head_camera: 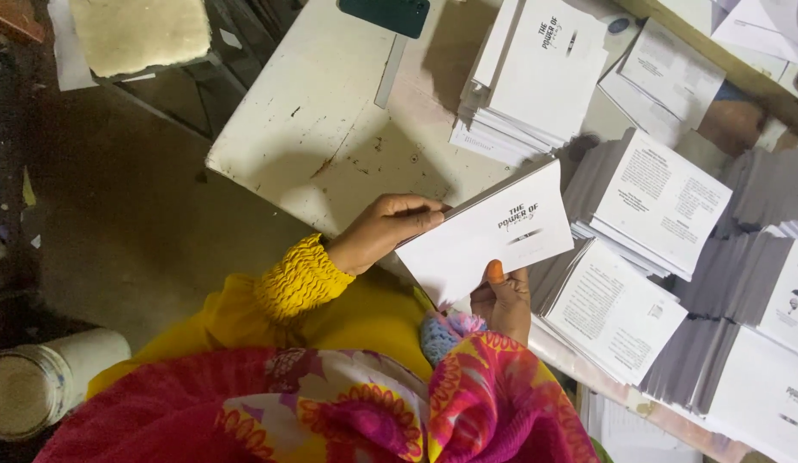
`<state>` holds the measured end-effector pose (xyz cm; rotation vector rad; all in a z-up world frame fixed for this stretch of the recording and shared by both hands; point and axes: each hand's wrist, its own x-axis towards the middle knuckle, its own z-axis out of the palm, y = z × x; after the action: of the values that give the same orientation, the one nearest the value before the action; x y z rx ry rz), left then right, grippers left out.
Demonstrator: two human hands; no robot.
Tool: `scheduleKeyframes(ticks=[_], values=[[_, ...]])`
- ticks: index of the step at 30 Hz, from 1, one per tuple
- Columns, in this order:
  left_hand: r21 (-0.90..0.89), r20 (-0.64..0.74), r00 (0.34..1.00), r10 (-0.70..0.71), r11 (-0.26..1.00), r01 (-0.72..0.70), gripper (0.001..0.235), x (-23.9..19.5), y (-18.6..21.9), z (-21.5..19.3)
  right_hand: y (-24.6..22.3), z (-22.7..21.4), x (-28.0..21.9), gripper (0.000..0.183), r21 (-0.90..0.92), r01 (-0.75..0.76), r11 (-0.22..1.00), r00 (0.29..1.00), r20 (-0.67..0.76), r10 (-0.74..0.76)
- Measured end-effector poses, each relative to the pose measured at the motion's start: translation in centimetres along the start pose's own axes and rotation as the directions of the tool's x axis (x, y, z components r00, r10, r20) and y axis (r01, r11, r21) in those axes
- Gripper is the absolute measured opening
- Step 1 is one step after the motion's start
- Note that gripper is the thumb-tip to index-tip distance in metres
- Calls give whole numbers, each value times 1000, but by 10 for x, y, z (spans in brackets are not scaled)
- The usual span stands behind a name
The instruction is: Folding printed paper sheets into booklets and stacking them on a work surface.
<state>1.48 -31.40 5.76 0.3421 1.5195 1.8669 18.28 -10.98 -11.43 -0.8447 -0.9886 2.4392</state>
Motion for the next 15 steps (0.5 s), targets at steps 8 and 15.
scheduleKeyframes(ticks=[8,15], values=[[-72,-1,1000,0,997,0,24,-7,5,8,13,-46,21,40,33,0,999,1000,17,-1],[-137,44,999,-1,990,7,23,-10,3,15,4,0,1,40,137,-22,990,996,84,11]])
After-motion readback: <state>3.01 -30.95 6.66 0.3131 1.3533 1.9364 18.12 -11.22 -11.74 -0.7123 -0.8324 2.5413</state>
